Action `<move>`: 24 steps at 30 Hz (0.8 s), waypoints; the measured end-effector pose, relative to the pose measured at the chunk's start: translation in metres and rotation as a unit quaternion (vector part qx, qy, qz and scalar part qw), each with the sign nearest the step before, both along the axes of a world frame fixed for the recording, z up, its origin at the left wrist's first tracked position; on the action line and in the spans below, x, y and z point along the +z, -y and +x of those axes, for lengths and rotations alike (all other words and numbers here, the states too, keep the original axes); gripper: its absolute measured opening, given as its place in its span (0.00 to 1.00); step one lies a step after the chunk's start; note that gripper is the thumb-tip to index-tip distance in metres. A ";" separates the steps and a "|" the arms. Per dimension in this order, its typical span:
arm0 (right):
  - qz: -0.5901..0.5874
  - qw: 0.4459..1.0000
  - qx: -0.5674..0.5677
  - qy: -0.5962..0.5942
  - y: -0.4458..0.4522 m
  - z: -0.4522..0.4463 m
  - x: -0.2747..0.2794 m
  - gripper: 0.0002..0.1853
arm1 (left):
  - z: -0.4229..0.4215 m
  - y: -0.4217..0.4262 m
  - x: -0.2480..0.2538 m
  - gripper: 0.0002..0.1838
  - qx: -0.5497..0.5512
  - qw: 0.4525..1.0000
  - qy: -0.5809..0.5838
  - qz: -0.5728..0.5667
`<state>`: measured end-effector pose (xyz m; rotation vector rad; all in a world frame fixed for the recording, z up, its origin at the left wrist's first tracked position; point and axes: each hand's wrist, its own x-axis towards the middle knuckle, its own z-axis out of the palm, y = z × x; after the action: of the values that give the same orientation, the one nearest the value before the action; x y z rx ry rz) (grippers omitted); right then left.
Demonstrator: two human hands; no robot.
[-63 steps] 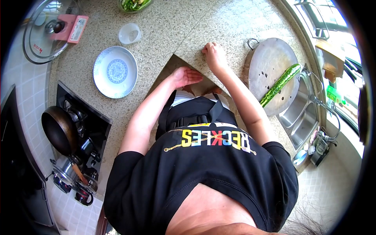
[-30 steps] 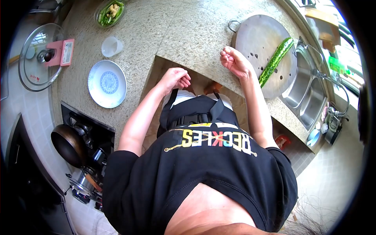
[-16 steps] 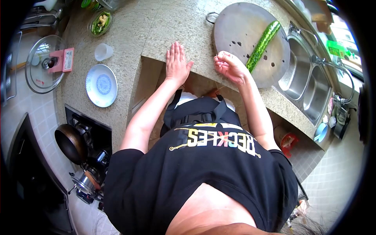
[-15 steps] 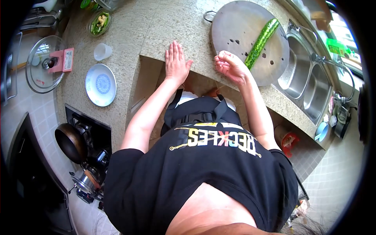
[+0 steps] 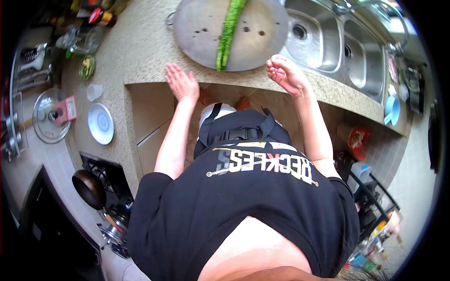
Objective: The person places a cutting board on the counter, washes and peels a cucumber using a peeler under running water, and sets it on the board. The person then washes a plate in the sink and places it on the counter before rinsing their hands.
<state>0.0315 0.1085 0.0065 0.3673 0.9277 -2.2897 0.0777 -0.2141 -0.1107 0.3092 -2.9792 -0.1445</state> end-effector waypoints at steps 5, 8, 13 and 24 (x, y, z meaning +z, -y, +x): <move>-0.020 0.994 -0.102 0.032 -0.087 0.017 -0.014 0.05 | -0.002 -0.006 -0.005 0.35 0.012 1.000 -0.025 -0.012; -0.056 0.980 -0.183 0.055 -0.127 0.021 -0.023 0.04 | -0.003 -0.010 -0.007 0.34 0.024 0.999 -0.019 -0.016; -0.051 0.971 -0.231 0.043 -0.166 0.018 -0.022 0.04 | -0.002 -0.024 0.003 0.33 0.034 0.999 -0.004 -0.011; -0.048 0.967 -0.239 0.070 -0.270 0.019 -0.037 0.04 | -0.002 -0.129 0.011 0.31 0.117 0.992 -0.023 0.041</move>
<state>0.0505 0.3783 -0.0308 0.7695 0.7076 -2.6843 0.0758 -0.0850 -0.1002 0.6526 -2.8669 -0.2429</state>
